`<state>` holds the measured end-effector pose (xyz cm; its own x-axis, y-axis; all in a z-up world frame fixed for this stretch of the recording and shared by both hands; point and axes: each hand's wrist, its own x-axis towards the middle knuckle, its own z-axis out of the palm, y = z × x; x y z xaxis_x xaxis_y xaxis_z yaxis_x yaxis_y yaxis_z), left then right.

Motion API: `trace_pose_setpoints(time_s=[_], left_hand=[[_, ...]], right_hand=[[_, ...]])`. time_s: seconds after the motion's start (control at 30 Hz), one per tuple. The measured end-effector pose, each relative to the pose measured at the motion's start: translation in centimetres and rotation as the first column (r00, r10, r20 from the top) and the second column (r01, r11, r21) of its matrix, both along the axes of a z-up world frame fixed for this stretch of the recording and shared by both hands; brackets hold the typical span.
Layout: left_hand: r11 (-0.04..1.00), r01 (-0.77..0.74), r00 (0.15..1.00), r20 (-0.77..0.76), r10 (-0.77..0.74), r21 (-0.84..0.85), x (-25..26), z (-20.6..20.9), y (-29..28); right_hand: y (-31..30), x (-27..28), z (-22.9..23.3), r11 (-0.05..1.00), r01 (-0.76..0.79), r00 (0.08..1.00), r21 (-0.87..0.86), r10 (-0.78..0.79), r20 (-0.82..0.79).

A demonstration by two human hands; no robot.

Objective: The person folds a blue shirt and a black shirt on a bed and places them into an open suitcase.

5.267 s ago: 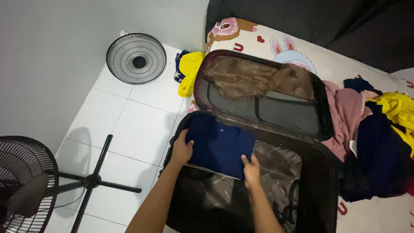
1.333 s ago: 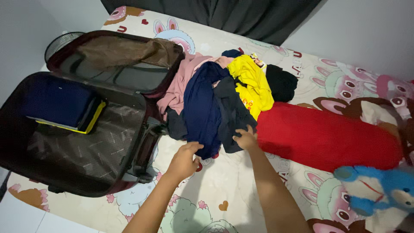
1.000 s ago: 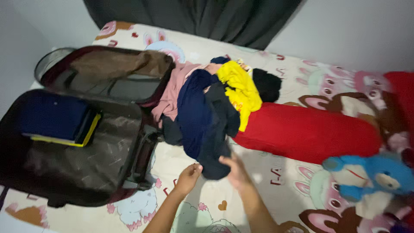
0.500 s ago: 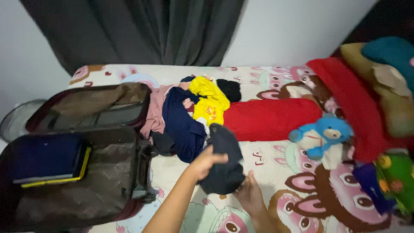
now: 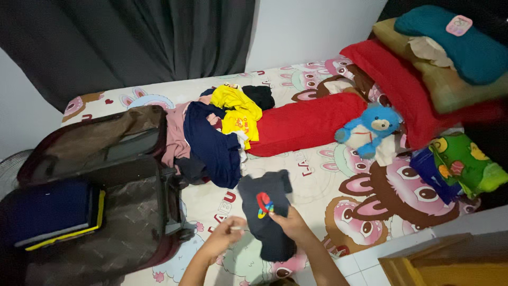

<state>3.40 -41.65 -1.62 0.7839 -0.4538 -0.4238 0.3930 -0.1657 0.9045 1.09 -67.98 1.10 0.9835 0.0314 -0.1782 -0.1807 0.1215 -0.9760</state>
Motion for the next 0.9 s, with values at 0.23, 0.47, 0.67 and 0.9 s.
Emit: trace_pose_setpoints(time_s=[0.23,0.47,0.67,0.9], left_hand=[[0.978,-0.179,0.821,0.565,0.087,0.109,2.2,3.2,-3.5],[0.997,0.015,0.967,-0.253,0.004,0.075,2.4,1.7,-7.0],[0.982,-0.167,0.986,-0.012,0.166,-0.094,2.0,1.0,-10.7],[0.871,-0.487,0.543,0.804,0.243,0.066,7.1,10.0,-14.4]], right_hand=[[-3.3,0.0,1.6,0.984,-0.176,0.984,0.015,0.177,-0.039],[-8.9,-1.5,5.0,0.8,-0.004,0.994,0.6,-0.062,0.09],[-11.6,-3.3,7.5,0.862,-0.034,0.993,0.506,-0.028,0.114],[-15.7,-2.3,5.8,0.819,-0.284,0.955,-0.499,0.285,-0.075]])
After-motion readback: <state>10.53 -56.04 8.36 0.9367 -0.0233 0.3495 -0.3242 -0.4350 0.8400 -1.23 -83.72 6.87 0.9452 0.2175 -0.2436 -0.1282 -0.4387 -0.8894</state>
